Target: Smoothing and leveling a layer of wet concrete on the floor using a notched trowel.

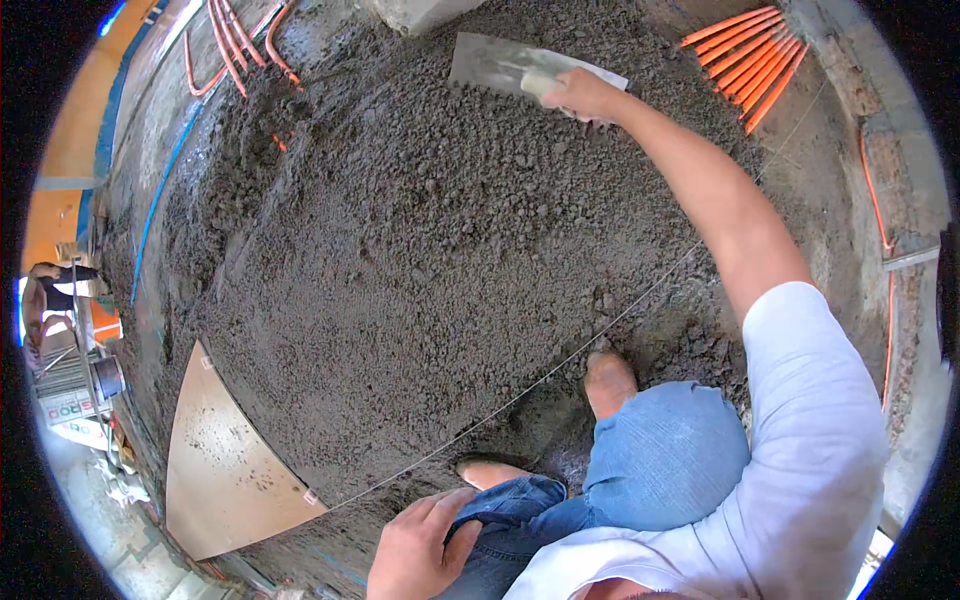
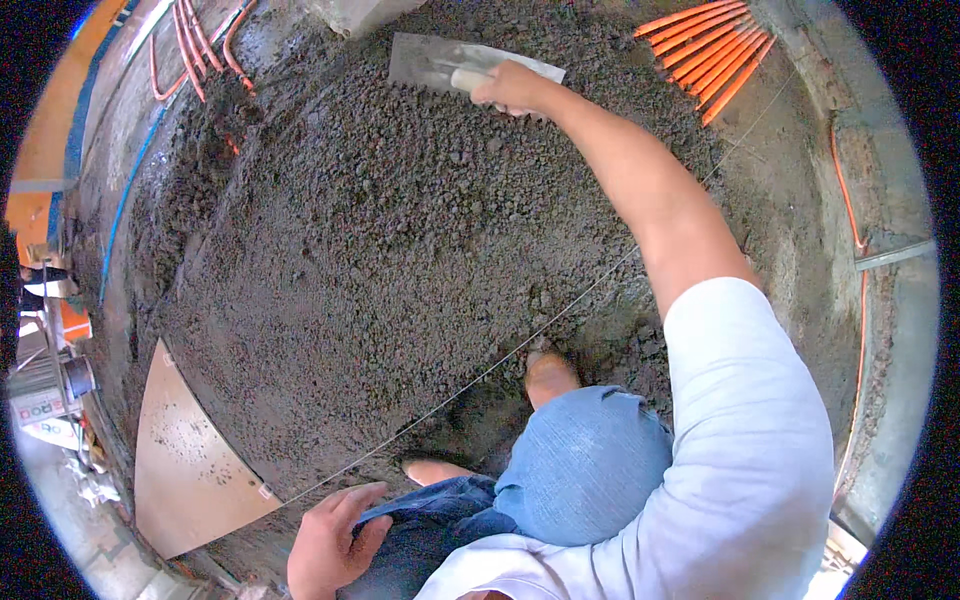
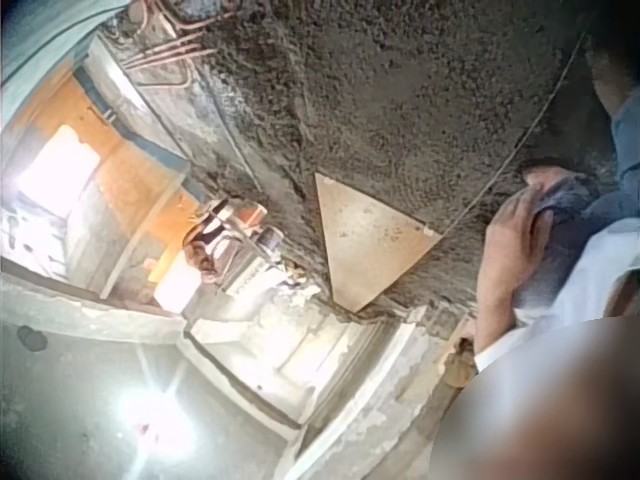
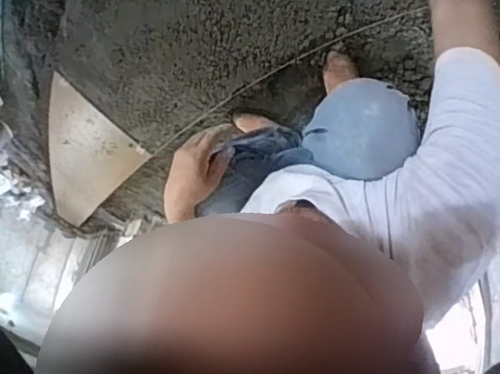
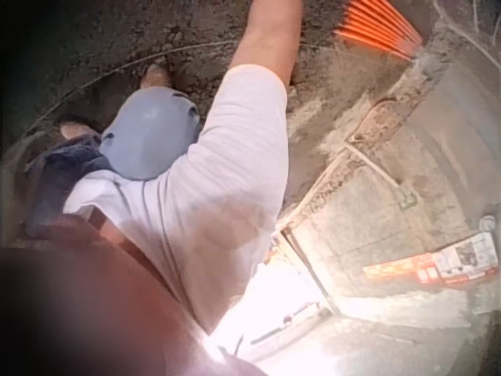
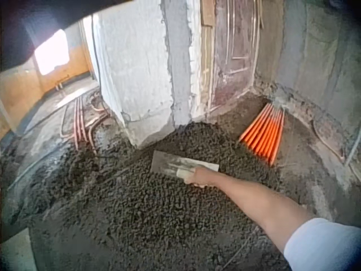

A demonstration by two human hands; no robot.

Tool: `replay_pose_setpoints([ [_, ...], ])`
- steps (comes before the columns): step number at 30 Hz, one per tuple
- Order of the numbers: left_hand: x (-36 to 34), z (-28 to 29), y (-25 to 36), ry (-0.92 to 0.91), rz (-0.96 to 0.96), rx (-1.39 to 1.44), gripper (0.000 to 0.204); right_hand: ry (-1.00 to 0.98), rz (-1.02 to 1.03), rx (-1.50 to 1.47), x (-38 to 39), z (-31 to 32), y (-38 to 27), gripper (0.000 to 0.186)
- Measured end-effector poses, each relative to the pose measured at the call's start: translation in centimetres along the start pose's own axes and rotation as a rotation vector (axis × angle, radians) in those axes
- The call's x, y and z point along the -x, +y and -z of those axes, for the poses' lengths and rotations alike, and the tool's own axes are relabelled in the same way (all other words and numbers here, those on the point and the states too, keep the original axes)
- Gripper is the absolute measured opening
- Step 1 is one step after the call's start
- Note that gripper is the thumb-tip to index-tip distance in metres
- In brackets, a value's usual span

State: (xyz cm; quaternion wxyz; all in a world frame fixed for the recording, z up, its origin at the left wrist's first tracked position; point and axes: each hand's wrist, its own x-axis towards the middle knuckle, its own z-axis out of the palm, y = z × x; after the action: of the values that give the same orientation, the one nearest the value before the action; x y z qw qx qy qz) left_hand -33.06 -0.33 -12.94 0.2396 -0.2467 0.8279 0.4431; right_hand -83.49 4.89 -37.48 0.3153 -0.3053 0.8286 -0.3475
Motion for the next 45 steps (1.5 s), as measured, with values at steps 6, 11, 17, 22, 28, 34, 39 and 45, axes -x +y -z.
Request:
replay_pose_setpoints([
  [6, 1.2, 0.0, 0.3, 0.031, -0.010, 0.044, 0.037, 0.299, -0.013, 0.287, 0.2, 0.0, 1.3, 0.044],
  [11, 1.5, 0.0, 0.1, 0.021, -0.028, 0.048, 0.037, 0.509, -0.197, 0.478, 1.0, -1.8, 2.2, 0.039],
  [17, 1.1, -0.1, 0.2, 0.041, -0.044, 0.040, 0.038, 0.268, 0.020, 0.495, 4.7, -7.2, -2.2, 0.035],
  [22, 0.6, -0.3, 0.2, 0.033, -0.040, 0.049, 0.038, 0.291, -0.015, 0.059, 1.6, -6.7, -2.0, 0.040],
  [28, 1.3, -0.4, 0.4, 0.074, 0.035, 0.066, 0.035, 0.300, -0.268, -0.346, 0.2, 1.8, 2.0, 0.033],
  [34, 0.4, 0.2, 1.0, 0.047, 0.022, 0.038, 0.035, 0.611, -0.305, -0.072, -0.1, 6.3, 8.8, 0.043],
  [39, -0.4, 0.1, 0.3, 0.041, 0.028, 0.017, 0.036, 0.650, -0.340, 0.428, 2.1, 4.2, 7.1, 0.052],
  [45, -0.6, 0.2, 0.7, 0.038, 0.012, 0.020, 0.036, 0.606, -0.358, 0.401, 3.3, 3.8, 6.2, 0.050],
])
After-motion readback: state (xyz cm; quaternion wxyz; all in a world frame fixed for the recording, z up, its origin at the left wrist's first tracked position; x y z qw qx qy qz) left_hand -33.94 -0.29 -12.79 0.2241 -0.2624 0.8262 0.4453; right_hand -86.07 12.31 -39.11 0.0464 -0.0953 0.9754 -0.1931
